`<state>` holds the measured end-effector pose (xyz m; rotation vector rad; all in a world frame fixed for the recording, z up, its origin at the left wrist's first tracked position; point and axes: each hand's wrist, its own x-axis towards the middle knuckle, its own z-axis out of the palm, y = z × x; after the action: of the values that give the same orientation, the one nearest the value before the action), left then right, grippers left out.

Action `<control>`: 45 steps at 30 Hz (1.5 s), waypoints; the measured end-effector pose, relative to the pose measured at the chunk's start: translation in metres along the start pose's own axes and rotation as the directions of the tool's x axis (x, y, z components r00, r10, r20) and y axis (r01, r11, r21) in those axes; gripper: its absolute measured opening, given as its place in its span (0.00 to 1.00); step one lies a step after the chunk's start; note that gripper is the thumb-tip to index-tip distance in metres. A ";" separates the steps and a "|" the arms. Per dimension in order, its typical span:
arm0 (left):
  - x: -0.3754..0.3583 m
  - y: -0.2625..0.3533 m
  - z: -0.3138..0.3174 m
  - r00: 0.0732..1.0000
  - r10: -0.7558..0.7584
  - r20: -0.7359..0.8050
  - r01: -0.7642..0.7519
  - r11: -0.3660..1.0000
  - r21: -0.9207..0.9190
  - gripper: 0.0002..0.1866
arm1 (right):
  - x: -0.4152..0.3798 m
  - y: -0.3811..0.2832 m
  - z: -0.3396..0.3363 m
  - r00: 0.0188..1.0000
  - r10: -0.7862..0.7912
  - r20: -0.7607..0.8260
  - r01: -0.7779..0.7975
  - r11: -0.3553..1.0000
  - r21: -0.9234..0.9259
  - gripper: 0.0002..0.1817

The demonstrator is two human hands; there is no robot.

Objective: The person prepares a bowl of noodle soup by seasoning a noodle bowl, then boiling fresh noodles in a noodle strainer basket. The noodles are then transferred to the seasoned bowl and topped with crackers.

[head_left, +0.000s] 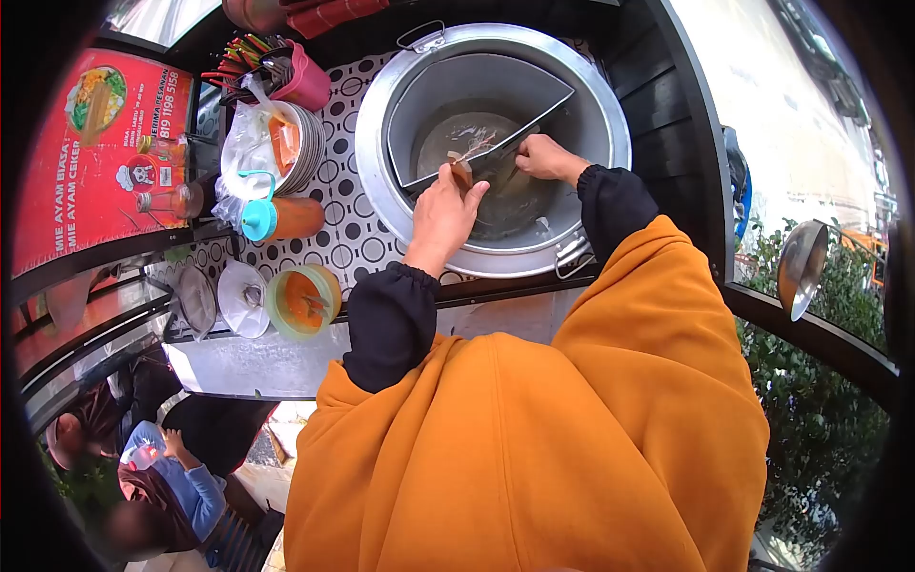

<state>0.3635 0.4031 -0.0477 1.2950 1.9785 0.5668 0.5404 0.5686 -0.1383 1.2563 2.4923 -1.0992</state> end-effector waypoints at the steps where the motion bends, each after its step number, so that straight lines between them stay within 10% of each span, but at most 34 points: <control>1: 0.000 -0.001 0.000 1.000 0.002 -0.011 -0.002 1.000 -0.004 0.25 | -0.003 -0.009 -0.005 1.000 0.000 0.001 0.000 0.999 0.041 0.13; 45: -0.003 -0.020 0.004 0.957 -0.100 -0.274 0.077 0.993 -0.094 0.20 | -0.022 -0.034 0.023 0.967 -0.205 0.150 0.218 0.973 -0.077 0.08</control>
<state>0.3549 0.3921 -0.0625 1.1187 2.2028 0.8155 0.5251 0.5261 -0.1274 0.8711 2.5809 -1.0598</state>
